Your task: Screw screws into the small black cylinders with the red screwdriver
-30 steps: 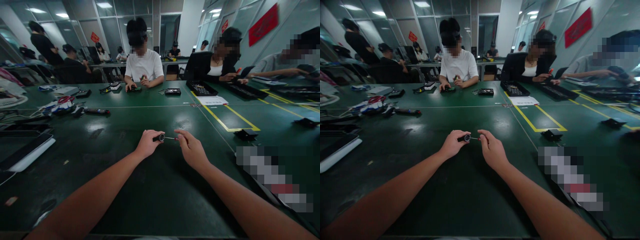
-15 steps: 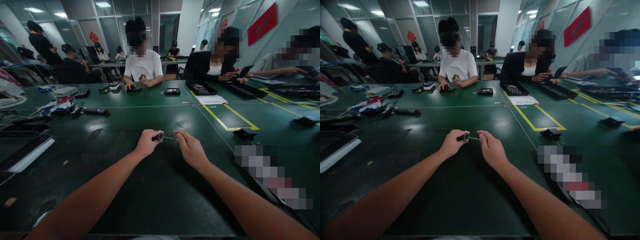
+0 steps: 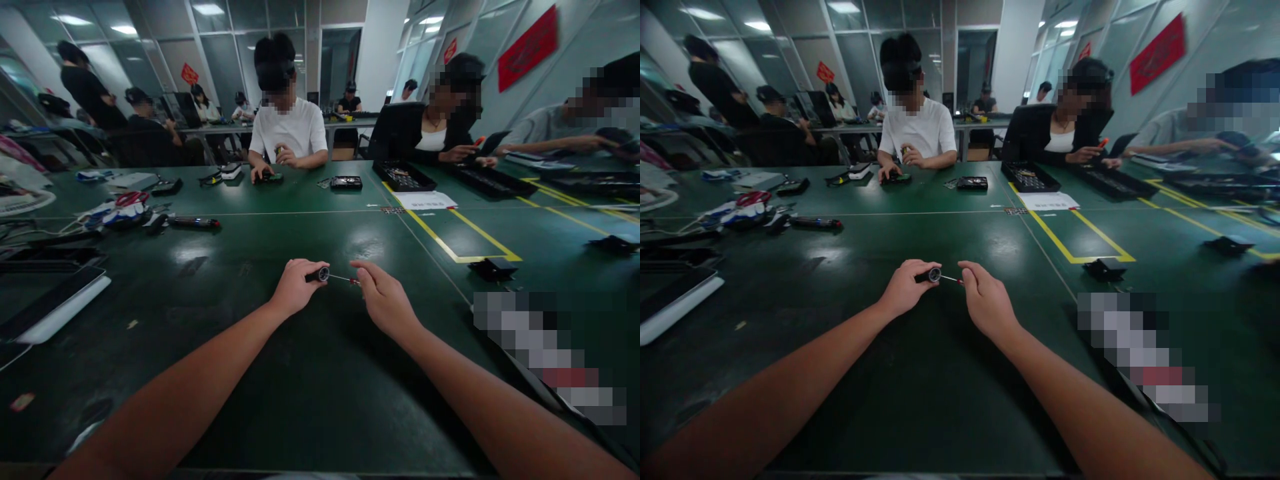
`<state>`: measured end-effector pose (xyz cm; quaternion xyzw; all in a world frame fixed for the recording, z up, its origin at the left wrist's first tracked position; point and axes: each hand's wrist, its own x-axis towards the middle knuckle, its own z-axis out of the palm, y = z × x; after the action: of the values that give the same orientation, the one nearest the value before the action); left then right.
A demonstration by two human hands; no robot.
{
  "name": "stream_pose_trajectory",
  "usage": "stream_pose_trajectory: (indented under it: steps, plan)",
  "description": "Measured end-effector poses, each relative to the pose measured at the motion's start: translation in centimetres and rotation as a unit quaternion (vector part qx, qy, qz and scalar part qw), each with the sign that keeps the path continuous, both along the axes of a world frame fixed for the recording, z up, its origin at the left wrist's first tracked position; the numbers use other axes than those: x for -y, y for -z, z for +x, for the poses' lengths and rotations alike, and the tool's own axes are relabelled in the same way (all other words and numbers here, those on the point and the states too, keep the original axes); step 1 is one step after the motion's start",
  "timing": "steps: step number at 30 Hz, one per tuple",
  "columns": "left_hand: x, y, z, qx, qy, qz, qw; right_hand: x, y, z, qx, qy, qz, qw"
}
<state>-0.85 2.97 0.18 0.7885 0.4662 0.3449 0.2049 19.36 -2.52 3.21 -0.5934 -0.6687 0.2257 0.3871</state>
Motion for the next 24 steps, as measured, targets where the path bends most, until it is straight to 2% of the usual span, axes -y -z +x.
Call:
stream_pose_trajectory:
  steps: [14, 24]
  plan:
    - [0.01, 0.13, -0.15, 0.000, -0.007, -0.007, 1.000, -0.22, 0.58, 0.21, -0.031, -0.003, -0.019, 0.999]
    - [0.14, -0.08, -0.10, -0.008, 0.002, -0.004, 1.000, -0.11, 0.77, 0.14, -0.015, -0.009, 0.017, 1.000]
